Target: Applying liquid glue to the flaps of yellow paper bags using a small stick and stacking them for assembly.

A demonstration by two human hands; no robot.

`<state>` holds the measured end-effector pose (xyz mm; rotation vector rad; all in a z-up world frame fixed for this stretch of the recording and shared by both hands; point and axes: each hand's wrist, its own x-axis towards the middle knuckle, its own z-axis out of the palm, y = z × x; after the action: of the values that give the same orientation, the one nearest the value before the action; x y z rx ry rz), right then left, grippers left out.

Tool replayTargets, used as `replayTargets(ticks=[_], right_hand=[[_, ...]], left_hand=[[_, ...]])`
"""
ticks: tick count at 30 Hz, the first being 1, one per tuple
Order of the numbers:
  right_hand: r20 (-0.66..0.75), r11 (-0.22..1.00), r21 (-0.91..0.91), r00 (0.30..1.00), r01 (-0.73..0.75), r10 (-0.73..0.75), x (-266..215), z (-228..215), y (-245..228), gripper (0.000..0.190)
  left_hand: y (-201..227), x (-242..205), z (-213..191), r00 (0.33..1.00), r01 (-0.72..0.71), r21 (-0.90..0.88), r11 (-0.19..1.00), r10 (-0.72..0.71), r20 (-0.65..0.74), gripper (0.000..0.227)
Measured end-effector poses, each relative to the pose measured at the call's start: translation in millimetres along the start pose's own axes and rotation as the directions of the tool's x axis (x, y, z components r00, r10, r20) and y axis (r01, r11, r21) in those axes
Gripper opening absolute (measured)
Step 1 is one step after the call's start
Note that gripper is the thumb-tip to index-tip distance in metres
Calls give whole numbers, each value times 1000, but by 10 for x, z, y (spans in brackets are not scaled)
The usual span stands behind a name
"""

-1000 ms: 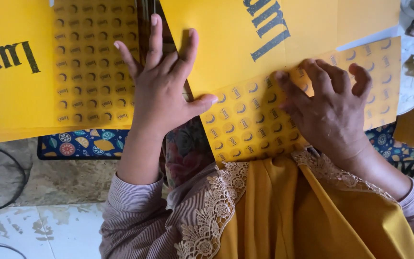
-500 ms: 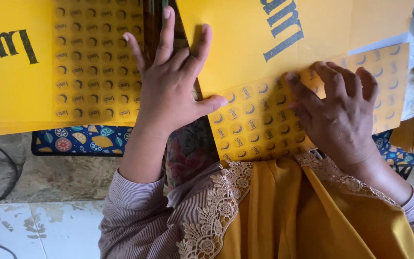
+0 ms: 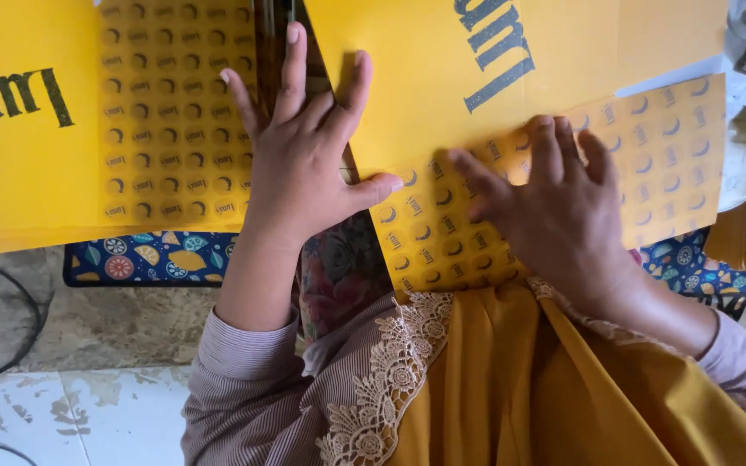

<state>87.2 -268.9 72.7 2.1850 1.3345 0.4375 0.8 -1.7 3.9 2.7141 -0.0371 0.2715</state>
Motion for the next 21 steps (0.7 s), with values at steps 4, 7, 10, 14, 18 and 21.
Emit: replayTargets(ticks=[4,7,10,14,18,21], right_hand=[[56,998,58,998,-5,1,9,-9,-58,67],[-20,994,108,1000,-16,18,-32,117,-106,63],[5,993,105,998,-58,58,-47,160,-145,61],[-53,975,198,992,-106,119,-59,153,-167,58],[-8,931,339,989,-138,149,-67,68,-166,68],[23,894,419,986,-160,166,-102,77,-99,72]], left_hand=[[-13,-14,14,1000,-10,4,1000,10,-4,116],[-33,-23,35,999,-38,-14,999,37,-12,111],[-49,-52,84,993,-82,4,997,82,-83,106],[-16,-29,21,999,-48,7,999,48,-4,110],[-10,-17,-12,998,1,11,1000,-1,58,111],[-25,-26,1,999,-7,-14,1000,8,45,112]])
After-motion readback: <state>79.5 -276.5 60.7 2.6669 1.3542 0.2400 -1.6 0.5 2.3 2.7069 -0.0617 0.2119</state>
